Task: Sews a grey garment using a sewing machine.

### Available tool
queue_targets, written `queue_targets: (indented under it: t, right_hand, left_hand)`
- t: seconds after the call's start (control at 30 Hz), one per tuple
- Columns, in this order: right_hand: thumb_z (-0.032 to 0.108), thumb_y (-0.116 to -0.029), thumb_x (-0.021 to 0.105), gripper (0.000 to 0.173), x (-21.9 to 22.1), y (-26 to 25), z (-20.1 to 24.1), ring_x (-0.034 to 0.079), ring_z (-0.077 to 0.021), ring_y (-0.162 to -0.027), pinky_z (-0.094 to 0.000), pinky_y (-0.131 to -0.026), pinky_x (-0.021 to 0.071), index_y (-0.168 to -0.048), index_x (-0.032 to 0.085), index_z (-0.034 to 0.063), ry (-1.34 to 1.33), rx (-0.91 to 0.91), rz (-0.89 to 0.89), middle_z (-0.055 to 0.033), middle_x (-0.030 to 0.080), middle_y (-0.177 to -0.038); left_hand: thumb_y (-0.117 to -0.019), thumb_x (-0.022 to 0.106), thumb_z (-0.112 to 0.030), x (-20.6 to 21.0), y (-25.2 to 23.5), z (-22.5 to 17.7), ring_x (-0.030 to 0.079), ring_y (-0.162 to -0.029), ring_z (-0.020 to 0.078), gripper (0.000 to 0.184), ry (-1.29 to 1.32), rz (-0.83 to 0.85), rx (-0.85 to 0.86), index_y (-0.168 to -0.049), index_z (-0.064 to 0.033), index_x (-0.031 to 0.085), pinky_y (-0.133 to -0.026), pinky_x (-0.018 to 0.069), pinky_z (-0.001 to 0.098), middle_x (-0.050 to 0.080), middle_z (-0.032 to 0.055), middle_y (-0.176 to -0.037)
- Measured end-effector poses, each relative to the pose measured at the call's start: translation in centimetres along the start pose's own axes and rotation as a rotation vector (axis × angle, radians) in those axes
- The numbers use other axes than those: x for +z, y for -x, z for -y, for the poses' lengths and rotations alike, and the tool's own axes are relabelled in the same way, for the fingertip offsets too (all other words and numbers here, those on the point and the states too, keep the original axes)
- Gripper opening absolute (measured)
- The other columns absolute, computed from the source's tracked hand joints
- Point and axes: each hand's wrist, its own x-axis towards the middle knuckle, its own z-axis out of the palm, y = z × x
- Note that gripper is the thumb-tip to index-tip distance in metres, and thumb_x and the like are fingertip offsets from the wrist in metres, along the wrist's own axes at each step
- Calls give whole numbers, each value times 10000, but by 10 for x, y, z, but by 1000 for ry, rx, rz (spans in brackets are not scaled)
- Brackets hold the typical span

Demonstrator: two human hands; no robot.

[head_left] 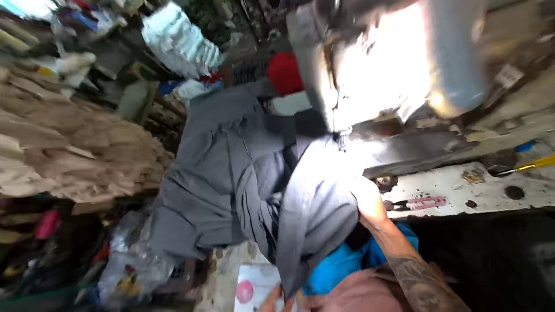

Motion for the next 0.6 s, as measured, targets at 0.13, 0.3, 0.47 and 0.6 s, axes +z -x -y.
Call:
queue_targets:
  t: [0.13, 0.3, 0.47, 0.6]
  right_hand:
    - [1, -982, 509, 176, -2, -2, 0, 655, -27, -704, -233, -691, 579, -909, 646, 83, 7, -9, -8, 52, 665, -744]
    - [31, -1001, 509, 171, -4, -3, 1, 663, -29, -689, -238, -682, 586, -906, 640, 85, -14, -18, 20, 51, 665, -725]
    - [35, -1000, 503, 153, -3, 0, -2, 650, -29, -729, -239, -712, 578, -949, 644, 63, -58, 7, 45, 44, 663, -772]
    - [32, -995, 515, 160, -4, 1, -2, 651, -20, -766, -234, -755, 571, -947, 666, 49, -66, -25, 52, 35, 676, -802]
  left_hand:
    - [-912, 728, -277, -54, -24, -75, 676, -1091, 446, 523, -176, -127, 210, -1302, 62, 647, -935, 522, 636, 688, 269, -1215]
    - [-961, 664, -392, -77, -83, -197, 657, -1153, 206, 495, -101, -518, 651, -1217, 32, 676, -929, 550, 349, 684, 197, -1246]
    - [-977, 630, -125, -68, -174, -225, 624, -736, -3, 193, 136, -438, 706, -1063, 39, 684, -682, 536, 186, 689, 39, -864]
    - [-1040, 498, -123, -111, -155, -229, 620, -856, -56, 152, 433, -546, 623, -1097, -85, 633, -811, 542, 188, 647, -136, -911]
